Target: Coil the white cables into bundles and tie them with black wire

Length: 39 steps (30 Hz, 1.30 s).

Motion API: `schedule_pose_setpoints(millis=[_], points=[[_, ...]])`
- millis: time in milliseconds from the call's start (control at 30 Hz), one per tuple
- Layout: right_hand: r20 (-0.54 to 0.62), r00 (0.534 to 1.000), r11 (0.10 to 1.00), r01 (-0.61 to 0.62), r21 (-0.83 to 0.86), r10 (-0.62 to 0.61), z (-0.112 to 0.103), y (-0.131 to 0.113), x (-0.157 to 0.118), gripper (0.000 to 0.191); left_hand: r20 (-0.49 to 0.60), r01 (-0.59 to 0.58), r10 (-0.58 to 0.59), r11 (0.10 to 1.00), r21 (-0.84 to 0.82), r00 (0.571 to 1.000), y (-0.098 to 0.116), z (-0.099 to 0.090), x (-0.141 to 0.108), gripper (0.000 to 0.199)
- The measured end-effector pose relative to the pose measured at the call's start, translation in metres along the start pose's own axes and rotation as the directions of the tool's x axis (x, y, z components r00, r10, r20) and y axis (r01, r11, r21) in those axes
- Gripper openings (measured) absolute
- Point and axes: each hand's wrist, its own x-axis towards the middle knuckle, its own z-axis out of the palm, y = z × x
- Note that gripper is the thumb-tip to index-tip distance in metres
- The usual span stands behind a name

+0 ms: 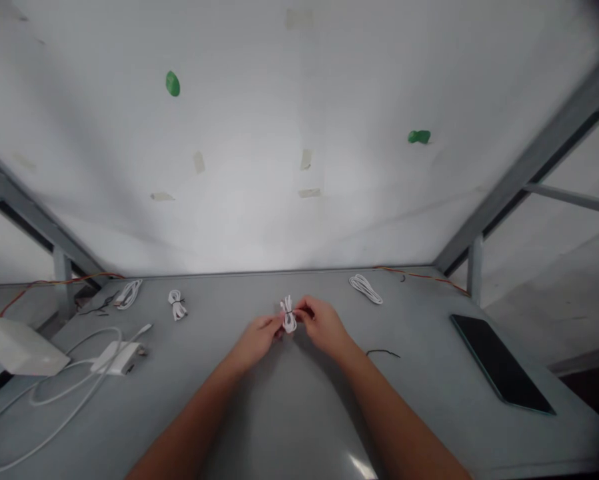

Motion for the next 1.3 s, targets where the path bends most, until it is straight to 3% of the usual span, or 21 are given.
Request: schedule_pose_setpoints(millis=[67, 133, 200, 267, 333, 400, 467, 567, 633, 767, 867, 967, 1100, 1200, 1300], points=[[-0.022, 0.999, 0.996, 0.037, -0.080, -0.039, 0.000, -0.001, -0.001, 0.014, -0.035, -0.003, -0.002, 0.989, -0.147, 0.999, 0.004, -0.002, -0.002, 0.061], [-0.015, 0.999, 0.996, 0.043, -0.079, -0.044, 0.002, -0.003, -0.002, 0.013, -0.122, -0.121, 0.097, 0.971, -0.205, 0.988, 0.009, -0.004, -0.004, 0.055], [0.009, 1.000, 1.000, 0.012, 0.008, -0.013, 0.004, -0.004, -0.003, 0.012, -0.146, -0.254, 0.240, 0.964, -0.085, 0.960, 0.014, -0.007, -0.007, 0.048], [0.032, 0.999, 0.993, -0.034, 0.116, 0.030, 0.005, -0.005, -0.004, 0.011, -0.048, -0.349, 0.357, 0.929, 0.126, 0.933, 0.016, -0.007, -0.010, 0.050], [0.043, 0.997, 0.982, -0.066, 0.178, 0.059, 0.004, -0.007, -0.004, 0.010, 0.052, -0.400, 0.401, 0.877, 0.266, 0.915, 0.015, -0.004, -0.012, 0.062], [0.059, 0.996, 0.977, -0.073, 0.202, 0.062, 0.002, -0.011, -0.004, 0.010, 0.056, -0.372, 0.373, 0.879, 0.299, 0.926, 0.011, 0.002, -0.011, 0.057], [0.101, 0.993, 0.971, -0.084, 0.225, 0.062, -0.001, -0.017, -0.005, 0.009, -0.025, -0.293, 0.306, 0.927, 0.233, 0.952, 0.007, 0.010, -0.009, 0.046], [0.174, 0.980, 0.968, -0.135, 0.211, 0.099, -0.003, -0.029, -0.006, 0.011, -0.159, -0.178, 0.169, 0.983, -0.046, 0.973, 0.000, 0.022, 0.000, 0.050], [0.186, 0.976, 0.989, -0.132, 0.073, 0.117, -0.003, -0.037, -0.010, 0.014, -0.220, -0.118, 0.066, 0.965, -0.233, 0.973, -0.006, 0.026, 0.005, 0.055], [0.149, 0.984, 0.970, -0.065, -0.236, 0.102, -0.017, -0.036, -0.035, 0.018, -0.375, -0.041, -0.153, 0.886, -0.463, 0.914, -0.013, 0.008, 0.011, 0.055], [0.028, 0.983, 0.933, -0.164, -0.319, 0.183, -0.049, -0.011, -0.071, 0.020, -0.373, 0.005, -0.258, 0.829, -0.560, 0.891, -0.014, -0.017, 0.009, 0.051], [-0.094, 0.957, 0.882, -0.288, -0.373, 0.273, -0.092, 0.021, -0.107, 0.017, -0.339, 0.061, -0.273, 0.850, -0.523, 0.900, -0.013, -0.028, 0.007, 0.050], [-0.186, 0.937, 0.741, -0.349, -0.574, 0.297, -0.138, 0.043, -0.128, 0.016, -0.293, 0.070, -0.215, 0.897, -0.437, 0.932, -0.009, -0.021, 0.006, 0.057], [-0.222, 0.950, 0.659, -0.311, -0.684, 0.218, -0.142, 0.035, -0.111, 0.017, -0.248, 0.061, -0.154, 0.936, -0.347, 0.956, -0.006, -0.017, 0.006, 0.062], [-0.141, 0.982, 0.735, -0.188, -0.651, 0.126, -0.115, 0.010, -0.072, 0.018, -0.187, 0.051, -0.079, 0.988, -0.146, 0.979, -0.001, -0.018, 0.004, 0.062]])
